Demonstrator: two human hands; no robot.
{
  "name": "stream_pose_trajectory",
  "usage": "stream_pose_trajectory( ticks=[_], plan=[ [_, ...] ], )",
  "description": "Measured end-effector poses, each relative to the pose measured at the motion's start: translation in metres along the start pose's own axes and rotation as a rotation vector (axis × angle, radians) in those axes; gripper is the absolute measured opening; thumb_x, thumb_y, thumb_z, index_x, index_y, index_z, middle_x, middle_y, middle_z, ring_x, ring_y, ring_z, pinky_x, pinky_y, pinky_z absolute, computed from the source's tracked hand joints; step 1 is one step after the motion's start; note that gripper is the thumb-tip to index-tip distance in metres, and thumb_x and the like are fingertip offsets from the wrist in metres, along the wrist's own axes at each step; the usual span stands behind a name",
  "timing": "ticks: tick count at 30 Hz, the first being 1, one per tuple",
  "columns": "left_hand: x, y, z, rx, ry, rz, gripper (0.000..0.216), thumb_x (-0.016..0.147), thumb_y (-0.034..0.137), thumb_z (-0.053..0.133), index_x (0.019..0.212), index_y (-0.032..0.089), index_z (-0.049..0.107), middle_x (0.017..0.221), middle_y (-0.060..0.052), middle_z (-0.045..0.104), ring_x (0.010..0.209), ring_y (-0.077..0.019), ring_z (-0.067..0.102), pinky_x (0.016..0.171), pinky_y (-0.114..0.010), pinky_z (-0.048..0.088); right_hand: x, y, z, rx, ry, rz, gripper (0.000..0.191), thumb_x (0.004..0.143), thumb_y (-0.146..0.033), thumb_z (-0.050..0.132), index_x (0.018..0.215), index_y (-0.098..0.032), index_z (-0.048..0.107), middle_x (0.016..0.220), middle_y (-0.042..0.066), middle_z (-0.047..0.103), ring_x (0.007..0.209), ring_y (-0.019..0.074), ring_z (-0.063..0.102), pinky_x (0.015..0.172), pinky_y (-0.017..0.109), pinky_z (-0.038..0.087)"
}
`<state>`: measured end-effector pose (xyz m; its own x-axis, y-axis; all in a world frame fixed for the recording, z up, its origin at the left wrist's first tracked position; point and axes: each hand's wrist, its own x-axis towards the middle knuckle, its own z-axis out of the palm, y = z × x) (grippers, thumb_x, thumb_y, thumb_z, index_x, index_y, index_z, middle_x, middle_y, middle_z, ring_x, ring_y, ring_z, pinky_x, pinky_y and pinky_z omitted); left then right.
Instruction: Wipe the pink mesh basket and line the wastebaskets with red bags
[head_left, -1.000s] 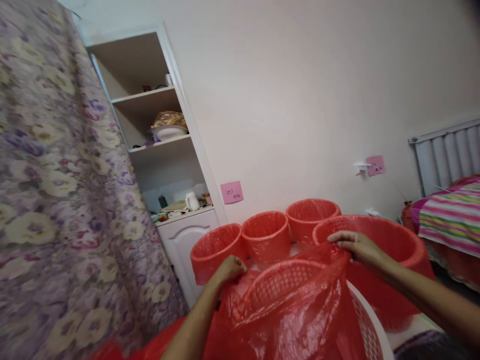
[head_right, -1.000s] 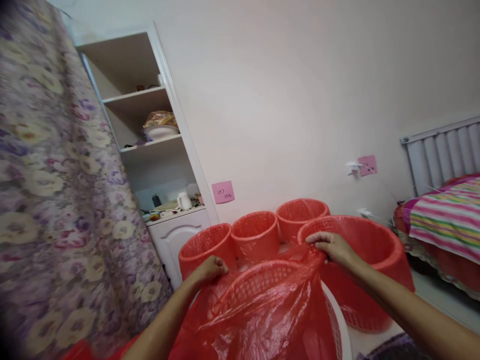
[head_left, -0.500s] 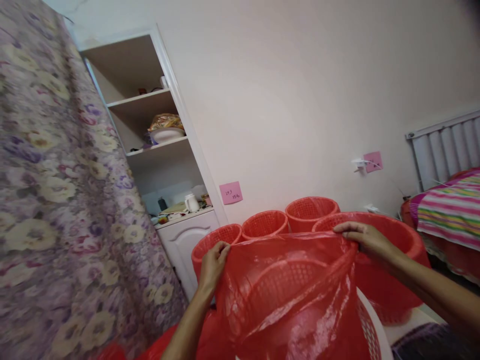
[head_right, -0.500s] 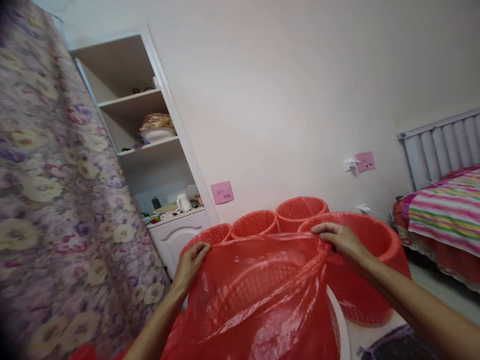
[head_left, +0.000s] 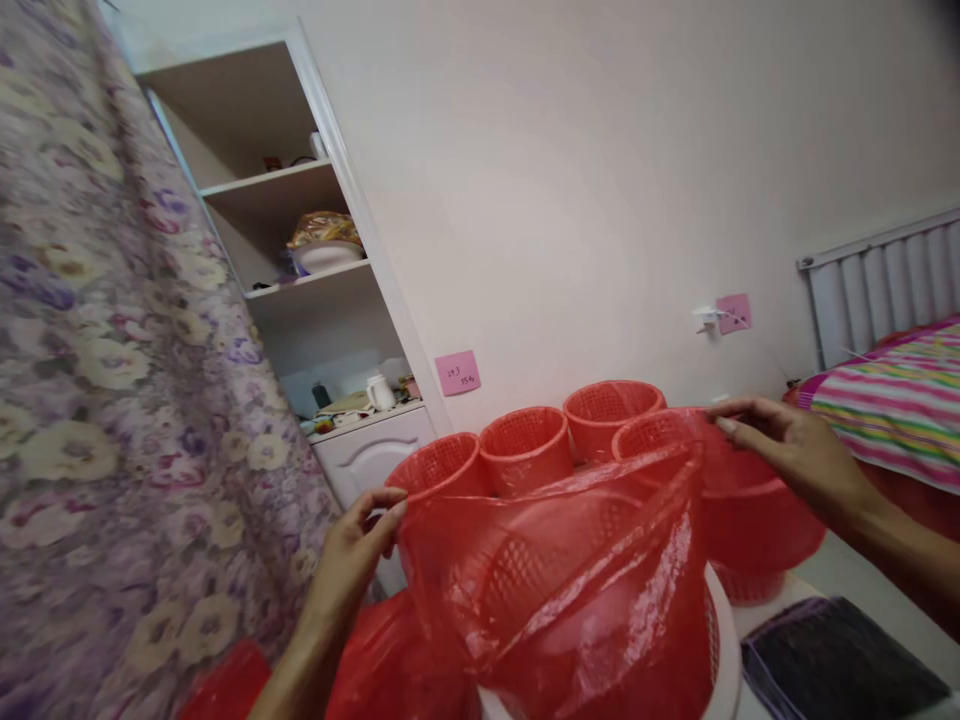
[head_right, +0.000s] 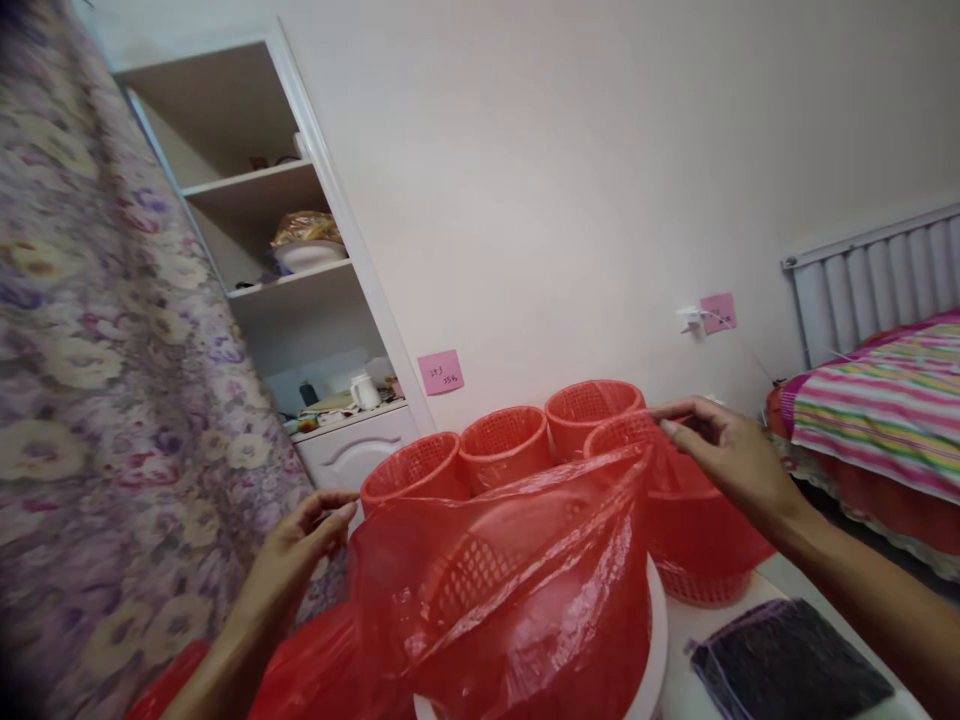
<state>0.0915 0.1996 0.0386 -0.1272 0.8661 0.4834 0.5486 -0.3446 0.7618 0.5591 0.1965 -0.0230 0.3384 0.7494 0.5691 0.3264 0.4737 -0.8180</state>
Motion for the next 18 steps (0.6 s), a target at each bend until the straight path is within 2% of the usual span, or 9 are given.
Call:
stream_pose_trajectory(
  ticks=[1,4,6,8,10,12,14,16,18],
  plan=[
    [-0.008,-0.001,-0.004,-0.015,-0.011,-0.034,0.043,0.075,0.055,0.067,0.100,0.020,0.063,0.084,0.001,0.062,0.065,-0.0121,0.054,0.057,-0.022,0.044,-0.010,-0.013,-0.001,-0.014,-0.049,-0.121,0.022,0.081,-0.043,0.065,0.093,-0.024,0.069,0.092,0.004,0.071,0.087,0.0204,0.063,0.079,0.032,0.050],
    [-0.033,-0.005,-0.006,-0.138,-0.105,-0.246,0.056,0.075,0.061,0.065,0.116,0.024,0.059,0.105,-0.006,0.066,0.082,-0.0186,0.065,0.067,-0.029,0.053,-0.038,-0.039,0.006,-0.162,-0.433,-0.413,0.025,0.085,-0.041,0.065,0.106,-0.029,0.068,0.113,0.004,0.070,0.112,0.0238,0.060,0.100,0.038,0.047],
    [-0.048,-0.008,0.002,-0.249,-0.148,-0.383,0.062,0.076,0.063,0.064,0.125,0.027,0.051,0.109,-0.007,0.066,0.081,-0.0187,0.067,0.064,-0.030,0.054,-0.051,-0.042,0.018,-0.252,-0.643,-0.528,0.042,0.086,-0.042,0.065,0.127,-0.034,0.058,0.129,0.003,0.064,0.125,0.0250,0.053,0.111,0.045,0.038],
    [-0.058,-0.008,0.015,-0.317,-0.177,-0.414,0.066,0.075,0.061,0.066,0.129,0.029,0.046,0.099,-0.004,0.067,0.071,-0.0161,0.066,0.056,-0.027,0.052,-0.058,-0.036,0.033,-0.301,-0.741,-0.589,0.061,0.084,-0.044,0.067,0.140,-0.033,0.045,0.141,0.005,0.056,0.132,0.0276,0.048,0.118,0.054,0.026],
    [-0.062,-0.006,0.028,-0.349,-0.207,-0.373,0.072,0.069,0.055,0.075,0.127,0.027,0.045,0.076,0.004,0.063,0.054,-0.0119,0.060,0.046,-0.022,0.047,-0.059,-0.030,0.048,-0.322,-0.760,-0.618,0.064,0.083,-0.036,0.068,0.142,-0.028,0.044,0.141,0.009,0.055,0.130,0.0304,0.049,0.118,0.059,0.020],
    [-0.060,0.000,0.035,-0.367,-0.216,-0.314,0.076,0.061,0.048,0.081,0.123,0.023,0.044,0.061,0.010,0.056,0.042,-0.0090,0.051,0.042,-0.021,0.043,-0.057,-0.030,0.057,-0.333,-0.775,-0.617,0.045,0.082,-0.016,0.060,0.126,-0.024,0.058,0.124,0.009,0.065,0.114,0.0279,0.059,0.109,0.055,0.036],
    [-0.054,0.006,0.036,-0.386,-0.187,-0.260,0.076,0.058,0.046,0.084,0.118,0.020,0.046,0.057,0.012,0.054,0.038,-0.0073,0.047,0.040,-0.020,0.040,-0.053,-0.035,0.059,-0.308,-0.789,-0.592,0.037,0.077,-0.001,0.050,0.103,-0.023,0.065,0.100,0.005,0.067,0.092,0.0211,0.063,0.086,0.041,0.050],
    [-0.047,0.012,0.031,-0.417,-0.157,-0.207,0.070,0.060,0.047,0.082,0.114,0.018,0.049,0.056,0.011,0.055,0.039,-0.0055,0.046,0.041,-0.017,0.037,-0.046,-0.042,0.053,-0.246,-0.737,-0.586,0.033,0.077,0.001,0.046,0.092,-0.022,0.064,0.086,0.002,0.061,0.078,0.0165,0.060,0.071,0.032,0.048],
    [-0.042,0.016,0.023,-0.441,-0.118,-0.171,0.061,0.066,0.045,0.080,0.113,0.017,0.053,0.055,0.011,0.054,0.041,-0.0036,0.044,0.042,-0.015,0.035,-0.040,-0.048,0.041,-0.195,-0.624,-0.603,0.027,0.083,-0.003,0.048,0.093,-0.022,0.063,0.085,0.002,0.058,0.077,0.0158,0.057,0.070,0.031,0.046]
  ],
)
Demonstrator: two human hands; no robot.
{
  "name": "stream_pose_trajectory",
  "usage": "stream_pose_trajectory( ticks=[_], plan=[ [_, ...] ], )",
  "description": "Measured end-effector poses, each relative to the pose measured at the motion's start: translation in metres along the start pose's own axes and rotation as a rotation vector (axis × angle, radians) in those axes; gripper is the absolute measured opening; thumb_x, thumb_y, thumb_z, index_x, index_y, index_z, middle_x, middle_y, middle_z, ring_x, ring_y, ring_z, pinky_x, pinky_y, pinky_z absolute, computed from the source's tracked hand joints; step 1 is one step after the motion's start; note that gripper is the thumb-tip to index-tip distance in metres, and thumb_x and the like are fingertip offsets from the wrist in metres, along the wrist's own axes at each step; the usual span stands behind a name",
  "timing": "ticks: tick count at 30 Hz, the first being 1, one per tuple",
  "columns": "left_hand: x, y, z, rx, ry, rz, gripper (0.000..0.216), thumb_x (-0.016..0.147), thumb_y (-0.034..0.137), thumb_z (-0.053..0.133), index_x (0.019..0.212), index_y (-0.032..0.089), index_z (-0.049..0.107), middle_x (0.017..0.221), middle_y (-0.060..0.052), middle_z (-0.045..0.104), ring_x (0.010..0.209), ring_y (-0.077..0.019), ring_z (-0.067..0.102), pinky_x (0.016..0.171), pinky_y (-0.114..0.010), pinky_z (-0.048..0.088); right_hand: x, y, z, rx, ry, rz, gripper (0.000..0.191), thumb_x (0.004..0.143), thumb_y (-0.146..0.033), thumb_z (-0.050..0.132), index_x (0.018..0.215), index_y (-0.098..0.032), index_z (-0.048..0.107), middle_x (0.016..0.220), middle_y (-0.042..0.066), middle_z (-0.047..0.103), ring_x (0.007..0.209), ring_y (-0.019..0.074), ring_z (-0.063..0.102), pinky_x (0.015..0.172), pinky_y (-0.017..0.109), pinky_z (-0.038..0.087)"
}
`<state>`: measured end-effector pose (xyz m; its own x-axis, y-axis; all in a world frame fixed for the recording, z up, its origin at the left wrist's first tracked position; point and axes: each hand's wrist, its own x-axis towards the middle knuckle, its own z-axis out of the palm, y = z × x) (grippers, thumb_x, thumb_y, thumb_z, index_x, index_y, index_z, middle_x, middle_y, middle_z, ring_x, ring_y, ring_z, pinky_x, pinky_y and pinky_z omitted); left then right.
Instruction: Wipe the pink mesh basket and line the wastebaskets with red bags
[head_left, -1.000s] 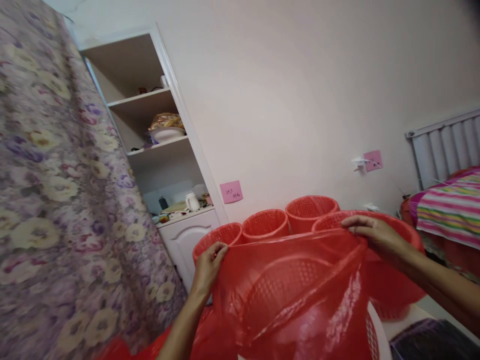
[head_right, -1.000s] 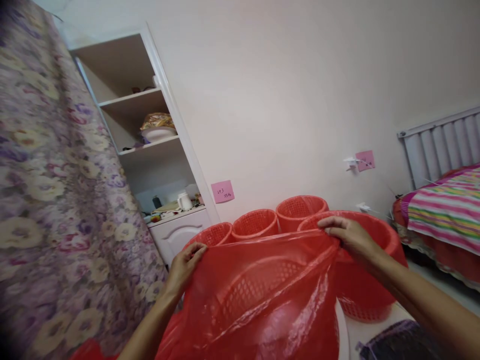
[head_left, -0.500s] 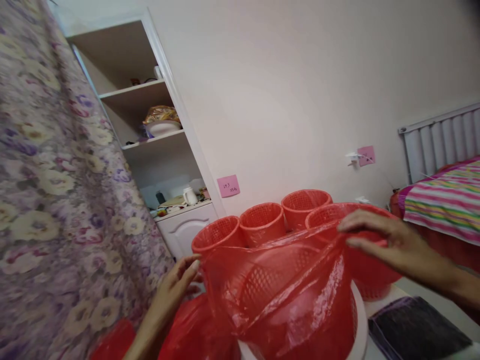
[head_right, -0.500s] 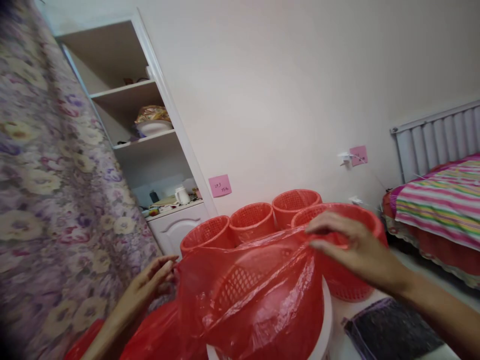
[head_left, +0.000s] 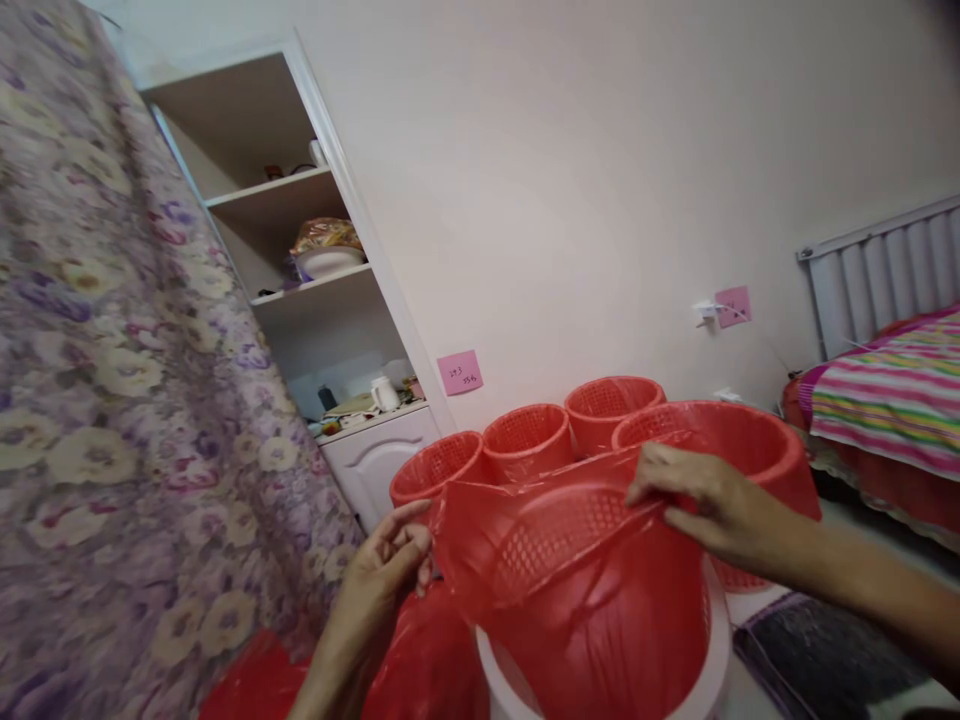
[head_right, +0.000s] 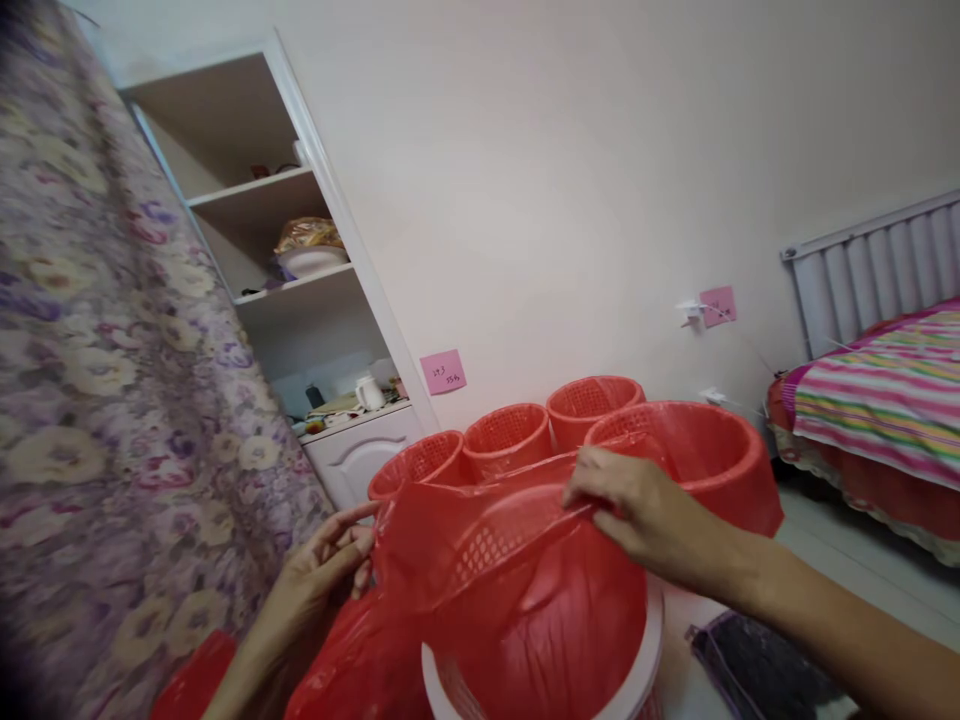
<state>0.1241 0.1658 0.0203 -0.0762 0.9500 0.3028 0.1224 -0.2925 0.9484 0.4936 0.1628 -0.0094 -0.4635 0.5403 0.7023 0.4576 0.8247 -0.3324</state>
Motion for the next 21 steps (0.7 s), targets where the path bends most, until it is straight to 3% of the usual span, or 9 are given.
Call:
stream_pose_trajectory(
  ticks=[4,6,8,10,13,17,19,21],
  plan=[
    [-0.006,0.008,-0.016,0.077,0.100,0.085,0.048,0.074,0.044,0.075,0.113,0.023,0.058,0.073,0.006,0.062,0.055,-0.0063,0.054,0.051,-0.015,0.045,-0.010,-0.001,-0.029,0.011,0.169,0.046,0.012,0.092,-0.019,0.053,0.091,-0.025,0.063,0.085,0.002,0.061,0.080,0.0163,0.058,0.073,0.031,0.046],
    [-0.016,0.013,-0.019,0.269,0.063,0.174,0.046,0.078,0.046,0.070,0.118,0.028,0.058,0.104,-0.001,0.067,0.086,-0.0140,0.065,0.075,-0.022,0.055,-0.016,0.001,-0.039,0.027,0.206,0.086,0.008,0.092,-0.026,0.057,0.090,-0.027,0.064,0.086,0.001,0.063,0.082,0.0171,0.059,0.074,0.031,0.046],
    [-0.028,0.019,-0.016,0.535,-0.056,0.311,0.053,0.079,0.047,0.069,0.129,0.036,0.053,0.138,-0.003,0.055,0.124,-0.0234,0.054,0.103,-0.035,0.047,-0.023,0.003,-0.046,0.027,0.227,0.134,0.008,0.091,-0.033,0.059,0.089,-0.029,0.066,0.088,0.002,0.065,0.084,0.0186,0.061,0.075,0.031,0.047],
    [-0.037,0.024,-0.008,0.775,-0.189,0.453,0.068,0.078,0.046,0.071,0.139,0.043,0.041,0.154,-0.001,0.039,0.142,-0.0292,0.035,0.114,-0.047,0.035,-0.026,0.006,-0.052,0.018,0.285,0.202,0.014,0.088,-0.041,0.061,0.089,-0.029,0.068,0.089,0.003,0.068,0.084,0.0208,0.063,0.075,0.033,0.047],
    [-0.038,0.024,0.010,1.039,-0.286,0.628,0.081,0.080,0.045,0.069,0.147,0.046,0.025,0.156,-0.004,0.037,0.145,-0.0335,0.028,0.112,-0.061,0.032,-0.021,0.005,-0.059,0.019,0.358,0.291,0.024,0.084,-0.051,0.063,0.088,-0.028,0.070,0.091,0.004,0.071,0.084,0.0236,0.065,0.077,0.035,0.048],
    [-0.022,0.013,0.031,1.168,-0.326,0.807,0.076,0.087,0.041,0.061,0.150,0.039,0.019,0.150,-0.008,0.046,0.142,-0.0320,0.034,0.114,-0.065,0.026,0.011,0.009,-0.066,0.036,0.231,0.284,0.029,0.086,-0.052,0.060,0.098,-0.028,0.070,0.105,0.004,0.072,0.099,0.0252,0.064,0.088,0.036,0.047],
    [-0.016,0.011,0.039,1.168,-0.347,0.814,0.060,0.089,0.038,0.058,0.144,0.033,0.033,0.138,-0.009,0.057,0.132,-0.0288,0.048,0.116,-0.063,0.020,0.030,0.021,-0.065,0.004,0.117,0.282,0.037,0.082,-0.053,0.063,0.106,-0.026,0.068,0.113,0.006,0.071,0.106,0.0270,0.062,0.093,0.038,0.046],
    [-0.014,0.015,0.045,1.165,-0.410,0.737,0.027,0.093,0.034,0.051,0.119,0.029,0.056,0.109,-0.005,0.069,0.106,-0.0222,0.063,0.117,-0.060,0.019,0.045,0.039,-0.058,-0.042,-0.039,0.318,0.049,0.074,-0.052,0.071,0.112,-0.023,0.067,0.118,0.009,0.070,0.107,0.0293,0.062,0.093,0.040,0.046]
  ],
)
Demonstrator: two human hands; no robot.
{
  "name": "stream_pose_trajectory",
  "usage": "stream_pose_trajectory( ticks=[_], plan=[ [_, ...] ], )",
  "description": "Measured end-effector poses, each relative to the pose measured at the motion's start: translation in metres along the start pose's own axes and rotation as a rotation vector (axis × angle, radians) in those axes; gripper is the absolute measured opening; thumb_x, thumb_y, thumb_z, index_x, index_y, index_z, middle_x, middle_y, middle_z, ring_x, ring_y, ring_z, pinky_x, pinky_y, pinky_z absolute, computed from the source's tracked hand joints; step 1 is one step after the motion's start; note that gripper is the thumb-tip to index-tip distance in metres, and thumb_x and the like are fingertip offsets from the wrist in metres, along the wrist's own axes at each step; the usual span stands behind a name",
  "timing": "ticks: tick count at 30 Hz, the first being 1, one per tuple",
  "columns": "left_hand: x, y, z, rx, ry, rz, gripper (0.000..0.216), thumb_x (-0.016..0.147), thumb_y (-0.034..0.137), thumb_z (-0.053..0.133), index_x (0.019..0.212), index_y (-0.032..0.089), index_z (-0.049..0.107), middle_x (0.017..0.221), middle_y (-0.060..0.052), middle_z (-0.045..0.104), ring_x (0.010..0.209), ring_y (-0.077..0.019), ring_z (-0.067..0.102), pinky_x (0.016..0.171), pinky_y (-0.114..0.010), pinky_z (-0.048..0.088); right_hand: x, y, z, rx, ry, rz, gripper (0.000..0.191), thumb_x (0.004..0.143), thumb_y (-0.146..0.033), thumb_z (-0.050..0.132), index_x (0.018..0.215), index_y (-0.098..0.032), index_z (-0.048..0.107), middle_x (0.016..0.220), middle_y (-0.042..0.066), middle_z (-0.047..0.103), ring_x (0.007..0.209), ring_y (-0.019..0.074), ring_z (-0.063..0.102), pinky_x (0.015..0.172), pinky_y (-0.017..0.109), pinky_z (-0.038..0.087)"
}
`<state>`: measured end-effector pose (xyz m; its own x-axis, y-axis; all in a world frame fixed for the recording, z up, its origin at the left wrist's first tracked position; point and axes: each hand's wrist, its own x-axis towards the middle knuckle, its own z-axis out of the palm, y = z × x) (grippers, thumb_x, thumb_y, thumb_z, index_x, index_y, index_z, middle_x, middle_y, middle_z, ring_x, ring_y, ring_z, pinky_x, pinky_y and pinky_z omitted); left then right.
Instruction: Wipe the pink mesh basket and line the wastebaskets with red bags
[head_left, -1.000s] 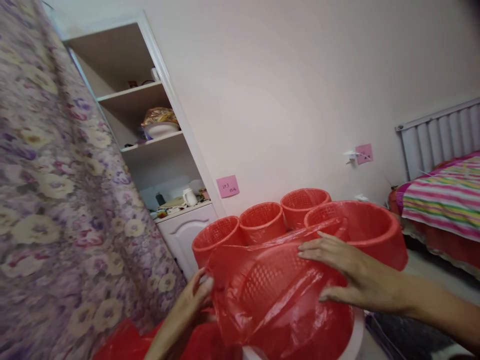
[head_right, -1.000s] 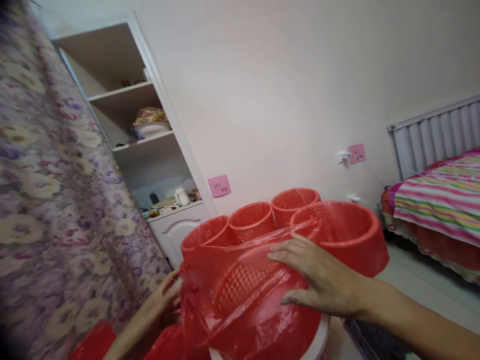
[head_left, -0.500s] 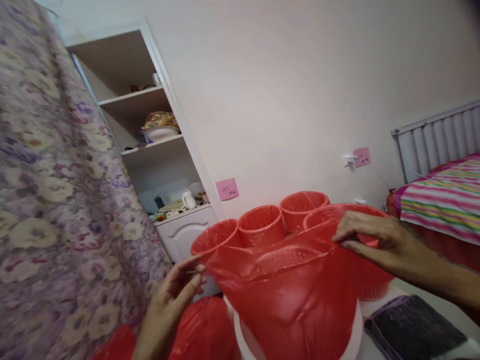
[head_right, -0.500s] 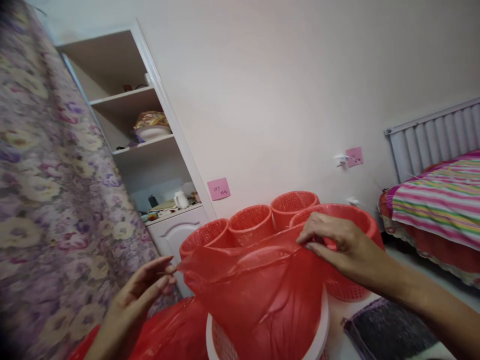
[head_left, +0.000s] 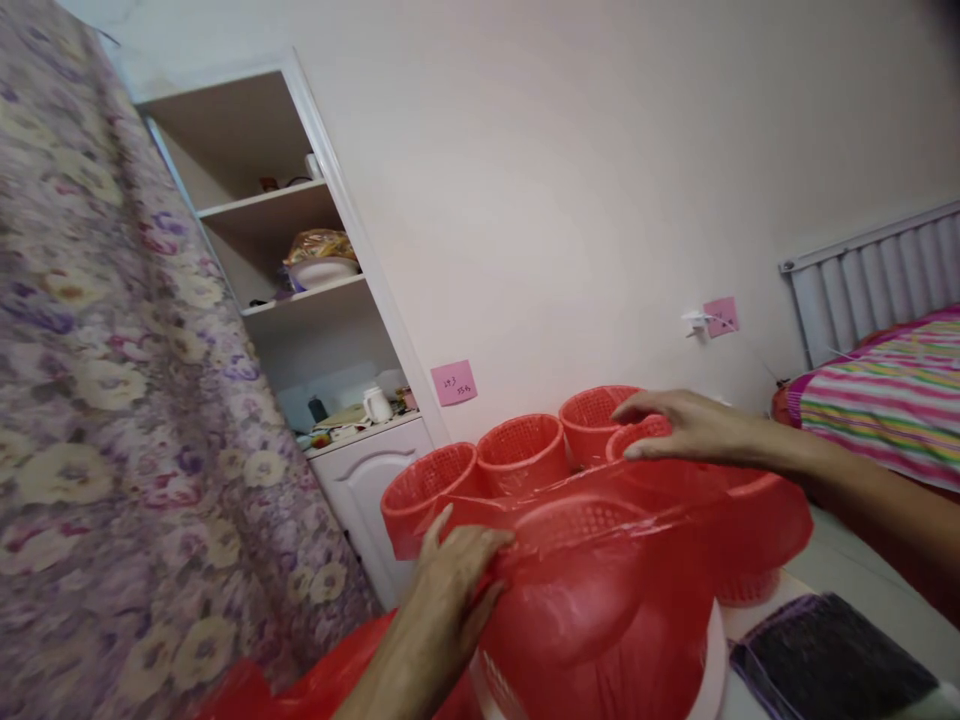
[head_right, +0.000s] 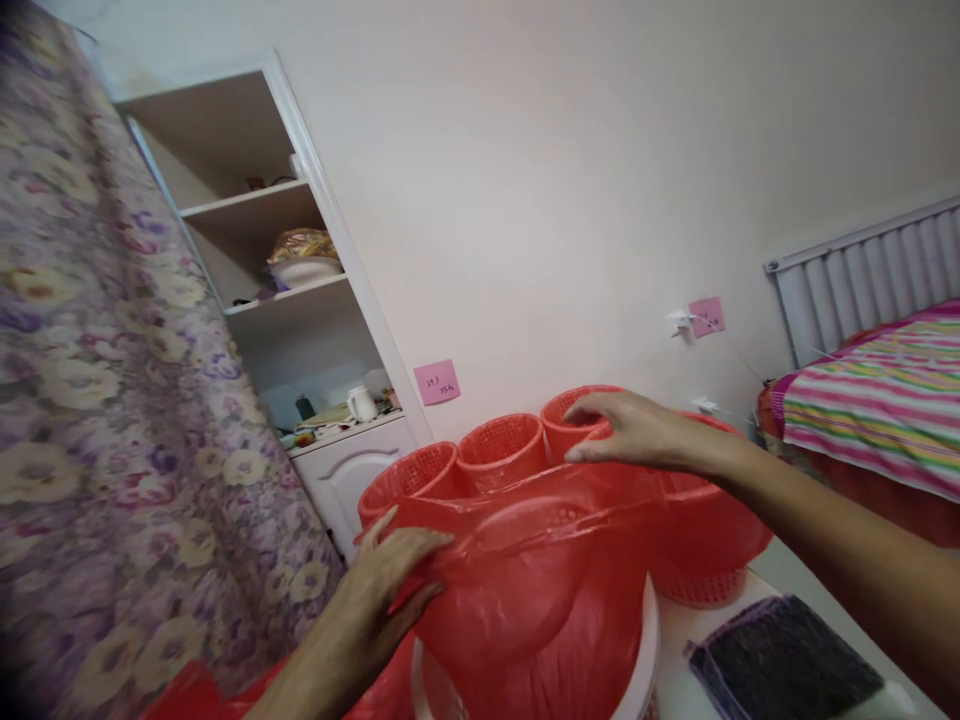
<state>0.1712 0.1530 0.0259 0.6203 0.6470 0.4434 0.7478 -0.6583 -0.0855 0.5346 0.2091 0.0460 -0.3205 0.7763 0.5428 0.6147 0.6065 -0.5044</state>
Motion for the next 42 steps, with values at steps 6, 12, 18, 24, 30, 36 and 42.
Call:
stream_pose_trajectory(
  ticks=[6,12,18,24,30,36,42],
  plan=[
    [0.004,0.011,-0.025,-0.189,0.040,-0.035,0.018,0.093,0.029,0.046,0.078,0.025,0.057,0.072,0.003,0.062,0.071,-0.0153,0.060,0.110,-0.047,0.034,0.032,0.028,0.032,-0.189,-0.161,-0.017,0.009,0.068,-0.016,0.064,0.073,-0.021,0.070,0.068,0.002,0.069,0.061,0.0187,0.060,0.057,0.029,0.039],
    [0.008,0.006,-0.051,-0.302,0.180,-0.164,0.020,0.086,0.042,0.057,0.079,0.026,0.067,0.077,-0.001,0.069,0.076,-0.0204,0.063,0.070,-0.027,0.048,0.035,0.017,0.016,-0.067,0.134,-0.058,0.021,0.086,-0.026,0.044,0.079,-0.019,0.063,0.075,0.002,0.065,0.070,0.0165,0.057,0.064,0.028,0.040],
    [0.061,-0.029,-0.065,-0.228,0.112,-0.233,0.035,0.080,0.054,0.058,0.100,0.028,0.070,0.106,-0.005,0.072,0.102,-0.0264,0.064,0.089,-0.033,0.047,0.011,0.032,-0.014,-0.132,0.050,0.081,0.034,0.086,-0.051,0.054,0.090,-0.020,0.069,0.085,0.006,0.071,0.069,0.0196,0.061,0.062,0.030,0.042],
    [0.122,-0.050,-0.032,-0.143,-0.472,-0.301,0.075,0.060,0.045,0.076,0.130,0.026,0.059,0.140,-0.012,0.057,0.126,-0.0350,0.054,0.103,-0.044,0.041,-0.001,0.049,0.001,-0.075,-0.115,0.300,0.064,0.075,-0.066,0.062,0.115,-0.016,0.062,0.081,0.010,0.073,0.056,0.0213,0.064,0.049,0.031,0.044],
    [0.137,-0.044,0.013,-0.090,-0.469,-0.216,0.020,0.053,0.019,0.070,0.072,0.024,0.072,0.071,-0.002,0.072,0.071,-0.0255,0.066,0.064,-0.031,0.044,-0.004,0.074,0.008,-0.104,-0.055,0.306,0.052,0.063,-0.055,0.075,0.099,-0.018,0.067,0.085,0.011,0.071,0.073,0.0289,0.068,0.055,0.034,0.048],
    [0.138,-0.065,0.011,-0.111,-0.434,-0.229,0.013,0.072,0.025,0.050,0.061,0.023,0.056,0.046,0.007,0.052,0.042,-0.0153,0.056,0.047,-0.025,0.033,-0.004,0.074,0.012,0.366,-0.242,0.330,0.014,0.067,-0.028,0.067,0.074,-0.019,0.059,0.060,-0.003,0.057,0.048,0.0137,0.058,0.044,0.026,0.047],
    [0.142,-0.091,-0.006,-0.140,-0.303,-0.325,0.016,0.075,0.035,0.049,0.067,0.022,0.055,0.047,0.009,0.046,0.036,-0.0129,0.051,0.045,-0.023,0.032,0.017,0.047,0.012,0.708,-0.022,0.270,0.017,0.065,-0.022,0.064,0.082,-0.018,0.062,0.067,-0.004,0.055,0.050,0.0067,0.048,0.045,0.019,0.041]
  ],
)
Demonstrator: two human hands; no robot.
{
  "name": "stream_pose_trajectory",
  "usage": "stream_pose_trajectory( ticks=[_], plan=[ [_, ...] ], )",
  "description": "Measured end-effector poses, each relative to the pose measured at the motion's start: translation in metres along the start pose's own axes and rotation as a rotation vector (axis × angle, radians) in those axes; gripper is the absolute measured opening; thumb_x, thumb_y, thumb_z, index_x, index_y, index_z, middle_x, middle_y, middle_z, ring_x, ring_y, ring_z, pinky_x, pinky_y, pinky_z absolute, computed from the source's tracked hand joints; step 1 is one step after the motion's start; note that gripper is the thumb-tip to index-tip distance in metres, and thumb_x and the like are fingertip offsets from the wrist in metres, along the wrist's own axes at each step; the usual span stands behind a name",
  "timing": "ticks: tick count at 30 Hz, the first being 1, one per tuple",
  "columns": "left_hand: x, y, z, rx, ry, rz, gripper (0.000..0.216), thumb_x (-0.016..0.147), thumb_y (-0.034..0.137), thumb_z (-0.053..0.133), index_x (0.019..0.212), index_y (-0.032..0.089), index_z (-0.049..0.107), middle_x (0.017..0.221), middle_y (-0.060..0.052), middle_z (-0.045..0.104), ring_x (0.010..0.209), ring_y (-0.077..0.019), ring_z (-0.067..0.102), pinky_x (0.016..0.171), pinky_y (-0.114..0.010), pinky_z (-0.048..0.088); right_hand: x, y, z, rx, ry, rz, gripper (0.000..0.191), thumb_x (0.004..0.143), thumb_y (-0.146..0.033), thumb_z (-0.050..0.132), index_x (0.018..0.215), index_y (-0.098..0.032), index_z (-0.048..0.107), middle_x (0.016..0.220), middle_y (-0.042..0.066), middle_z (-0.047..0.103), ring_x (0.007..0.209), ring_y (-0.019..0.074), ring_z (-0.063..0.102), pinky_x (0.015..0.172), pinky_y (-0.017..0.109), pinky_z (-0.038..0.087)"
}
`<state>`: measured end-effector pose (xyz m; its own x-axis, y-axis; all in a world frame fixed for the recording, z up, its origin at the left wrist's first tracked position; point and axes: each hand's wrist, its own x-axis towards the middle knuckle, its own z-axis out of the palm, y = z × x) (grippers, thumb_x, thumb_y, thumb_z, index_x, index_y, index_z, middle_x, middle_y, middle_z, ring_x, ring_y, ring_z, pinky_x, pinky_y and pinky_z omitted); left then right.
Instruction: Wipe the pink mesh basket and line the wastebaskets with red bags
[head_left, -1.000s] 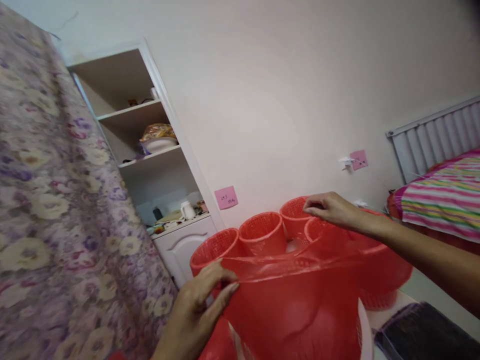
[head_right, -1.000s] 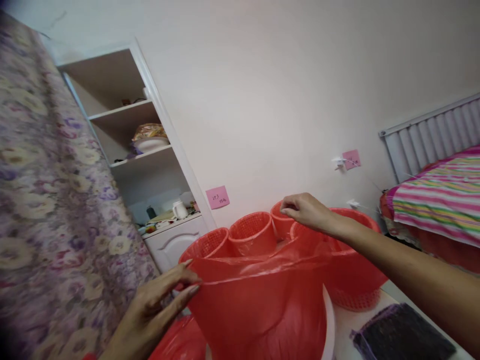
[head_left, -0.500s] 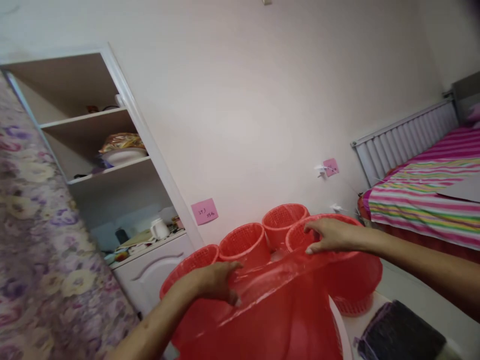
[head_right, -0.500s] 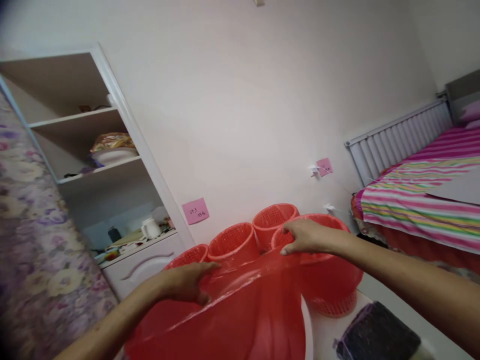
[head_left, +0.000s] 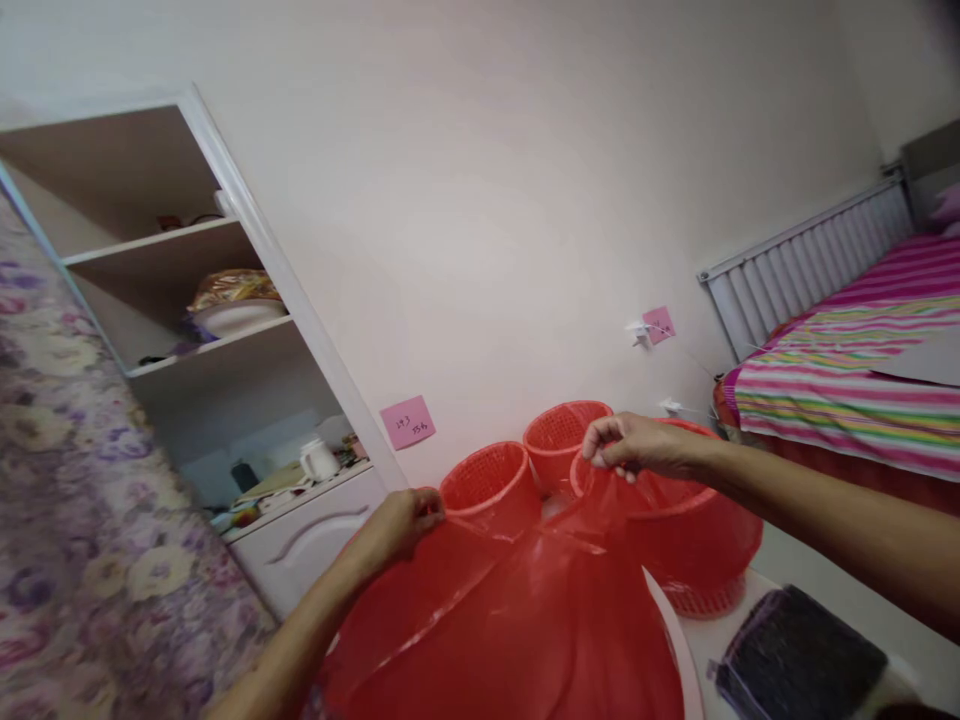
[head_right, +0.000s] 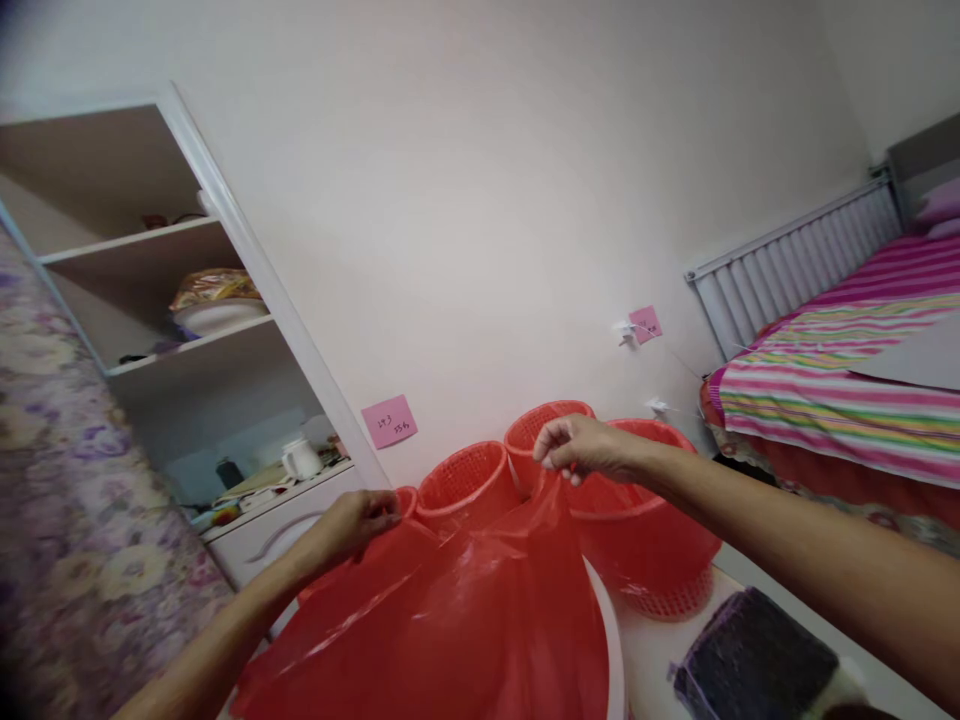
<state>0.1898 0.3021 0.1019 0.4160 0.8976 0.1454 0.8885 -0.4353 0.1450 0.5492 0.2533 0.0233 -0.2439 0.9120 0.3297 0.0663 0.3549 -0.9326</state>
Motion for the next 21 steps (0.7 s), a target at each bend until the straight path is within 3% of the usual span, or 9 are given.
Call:
stream_pose_trajectory(
  ticks=[4,6,9,11,13,16,18,21],
  plan=[
    [-0.007,-0.011,-0.015,-0.077,0.074,-0.024,0.028,0.079,0.047,0.046,0.070,0.021,0.052,0.050,0.008,0.047,0.043,-0.0144,0.054,0.048,-0.025,0.038,0.003,-0.007,-0.006,0.016,0.158,-0.084,0.015,0.072,-0.026,0.063,0.085,-0.020,0.060,0.067,-0.005,0.053,0.055,0.0081,0.048,0.050,0.021,0.040],
    [-0.015,-0.008,-0.024,-0.117,0.082,-0.001,0.034,0.081,0.052,0.046,0.076,0.020,0.055,0.061,0.003,0.058,0.058,-0.0176,0.062,0.058,-0.027,0.045,-0.007,-0.015,-0.009,-0.080,0.169,-0.153,0.017,0.077,-0.033,0.065,0.087,-0.019,0.064,0.073,-0.002,0.059,0.066,0.0122,0.055,0.059,0.025,0.044],
    [-0.027,0.014,-0.032,-0.139,0.048,0.060,0.043,0.079,0.055,0.056,0.102,0.019,0.062,0.106,-0.008,0.070,0.100,-0.0243,0.065,0.087,-0.034,0.049,-0.034,-0.038,-0.003,-0.316,-0.053,-0.296,0.028,0.082,-0.042,0.065,0.101,-0.021,0.070,0.099,0.004,0.070,0.094,0.0208,0.062,0.084,0.034,0.047],
    [-0.032,0.038,-0.029,-0.086,-0.027,0.098,0.060,0.075,0.054,0.064,0.125,0.022,0.057,0.136,-0.012,0.058,0.124,-0.0283,0.054,0.104,-0.040,0.041,-0.055,-0.054,0.009,-0.405,-0.243,-0.350,0.041,0.074,-0.041,0.075,0.112,-0.026,0.068,0.116,0.003,0.069,0.109,0.0240,0.060,0.095,0.037,0.044],
    [-0.029,0.064,-0.017,-0.011,-0.120,0.143,0.077,0.070,0.051,0.071,0.138,0.024,0.048,0.148,-0.012,0.048,0.133,-0.0301,0.046,0.109,-0.042,0.035,-0.070,-0.063,0.024,-0.466,-0.337,-0.401,0.050,0.069,-0.036,0.081,0.117,-0.028,0.066,0.118,0.002,0.068,0.111,0.0235,0.060,0.097,0.035,0.044],
    [-0.017,0.089,0.009,0.022,-0.191,0.187,0.089,0.057,0.039,0.081,0.139,0.024,0.050,0.133,-0.011,0.062,0.118,-0.0302,0.058,0.098,-0.038,0.044,-0.078,-0.059,0.043,-0.593,-0.351,-0.491,0.030,0.078,-0.024,0.074,0.107,-0.022,0.068,0.102,0.003,0.070,0.097,0.0187,0.063,0.087,0.031,0.047],
    [-0.006,0.092,0.023,0.049,-0.219,0.204,0.063,0.060,0.027,0.076,0.122,0.022,0.065,0.103,-0.007,0.075,0.092,-0.0260,0.067,0.081,-0.033,0.049,-0.077,-0.053,0.047,-0.643,-0.325,-0.528,0.014,0.083,-0.012,0.065,0.095,-0.018,0.069,0.091,0.002,0.067,0.085,0.0147,0.062,0.078,0.028,0.047],
    [0.006,0.082,0.028,0.062,-0.196,0.231,0.024,0.067,0.015,0.058,0.084,0.019,0.075,0.074,-0.001,0.073,0.070,-0.0178,0.062,0.067,-0.027,0.045,-0.076,-0.050,0.043,-0.643,-0.276,-0.566,0.018,0.082,-0.001,0.060,0.089,-0.016,0.067,0.087,0.001,0.064,0.082,0.0129,0.060,0.075,0.026,0.046]
  ],
)
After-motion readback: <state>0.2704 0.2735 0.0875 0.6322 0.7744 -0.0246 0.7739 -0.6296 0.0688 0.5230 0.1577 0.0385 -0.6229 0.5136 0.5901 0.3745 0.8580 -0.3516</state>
